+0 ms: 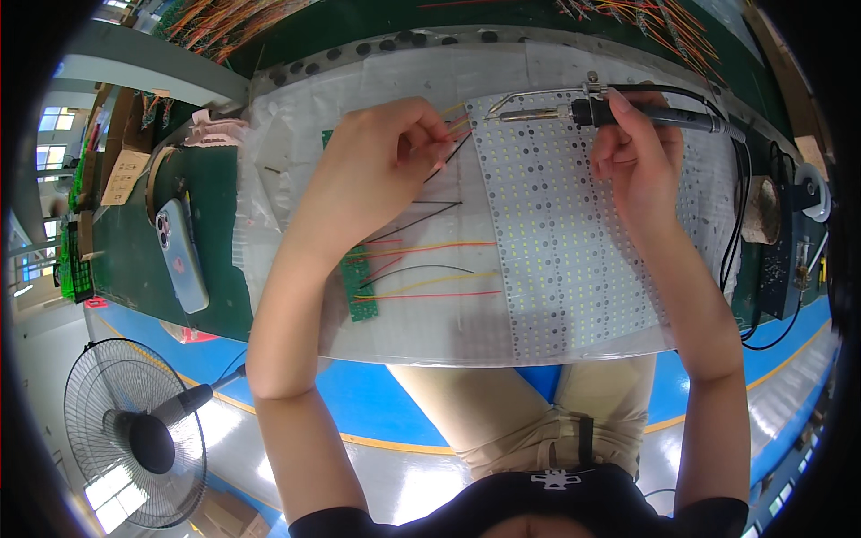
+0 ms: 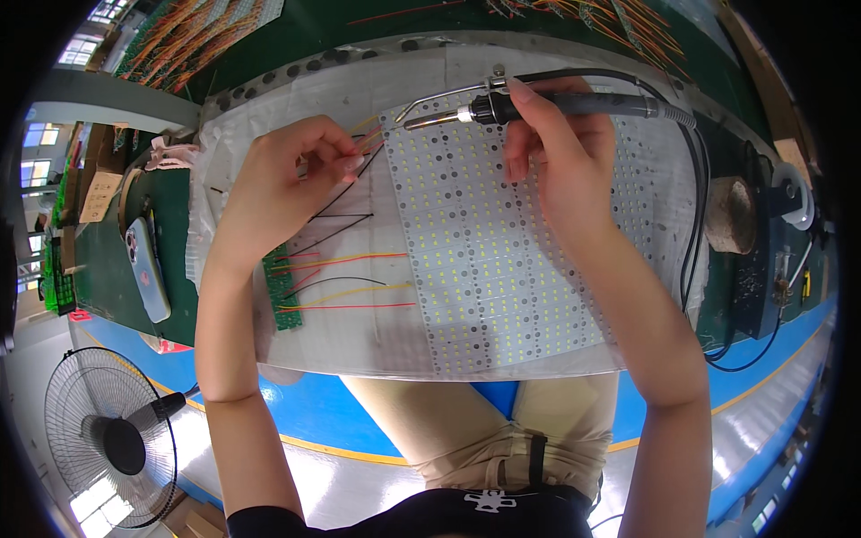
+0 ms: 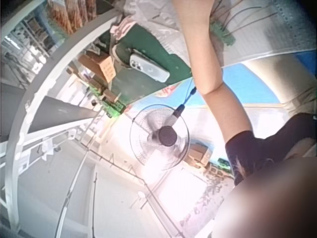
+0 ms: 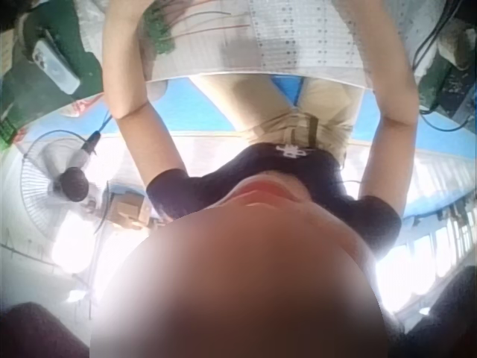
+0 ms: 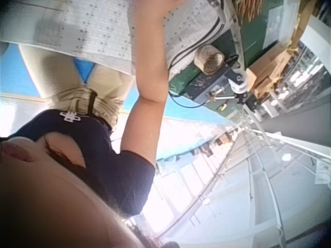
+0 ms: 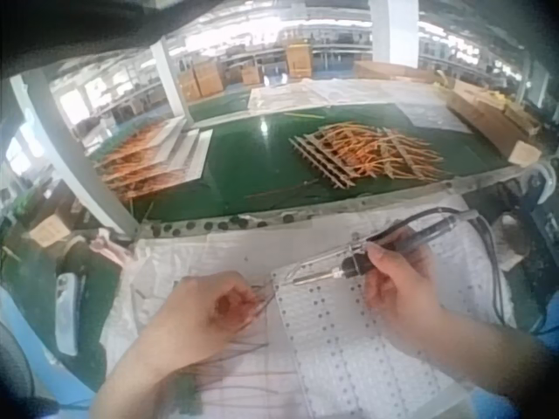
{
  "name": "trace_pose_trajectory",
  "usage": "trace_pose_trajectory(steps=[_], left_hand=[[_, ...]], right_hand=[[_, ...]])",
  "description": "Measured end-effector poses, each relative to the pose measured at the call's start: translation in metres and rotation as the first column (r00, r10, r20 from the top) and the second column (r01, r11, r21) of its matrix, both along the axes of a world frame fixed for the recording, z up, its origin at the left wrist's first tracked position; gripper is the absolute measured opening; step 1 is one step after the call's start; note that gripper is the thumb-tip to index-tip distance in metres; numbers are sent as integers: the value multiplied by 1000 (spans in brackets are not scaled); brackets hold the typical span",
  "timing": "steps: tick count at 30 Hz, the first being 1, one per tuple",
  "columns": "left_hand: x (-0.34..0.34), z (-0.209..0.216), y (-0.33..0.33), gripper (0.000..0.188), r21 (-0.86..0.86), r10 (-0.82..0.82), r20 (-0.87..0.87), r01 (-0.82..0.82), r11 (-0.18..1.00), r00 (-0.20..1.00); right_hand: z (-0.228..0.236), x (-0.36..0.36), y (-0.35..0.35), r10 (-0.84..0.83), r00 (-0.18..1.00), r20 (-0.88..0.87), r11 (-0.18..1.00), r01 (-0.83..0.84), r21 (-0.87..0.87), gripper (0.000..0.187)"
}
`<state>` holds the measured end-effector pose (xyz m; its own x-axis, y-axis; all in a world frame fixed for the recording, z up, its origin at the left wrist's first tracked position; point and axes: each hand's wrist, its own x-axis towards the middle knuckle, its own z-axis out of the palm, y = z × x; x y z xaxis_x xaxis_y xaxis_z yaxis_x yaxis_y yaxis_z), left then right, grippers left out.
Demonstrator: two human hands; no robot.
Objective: The person connects wires to LED panels using a soldering iron.
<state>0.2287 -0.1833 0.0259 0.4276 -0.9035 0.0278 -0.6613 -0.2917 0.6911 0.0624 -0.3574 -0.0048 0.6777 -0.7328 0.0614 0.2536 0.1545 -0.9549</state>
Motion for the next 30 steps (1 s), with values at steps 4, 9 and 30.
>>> trace_pose_trajectory(steps=[4,9,30], left_hand=[[-2,0,-1,4,-58,27,-105,-34,998,994],[-2,-1,-1,2,-76,27,-142,-38,996,989],[-10,-14,-7,10,-67,125,-28,-127,990,992]], right_hand=[[-1,1,1,6,999,34,1000,-6,-20,17],[-1,2,1,21,999,27,1000,-21,-14,17],[1,1,4,39,999,-6,999,-39,-19,16]])
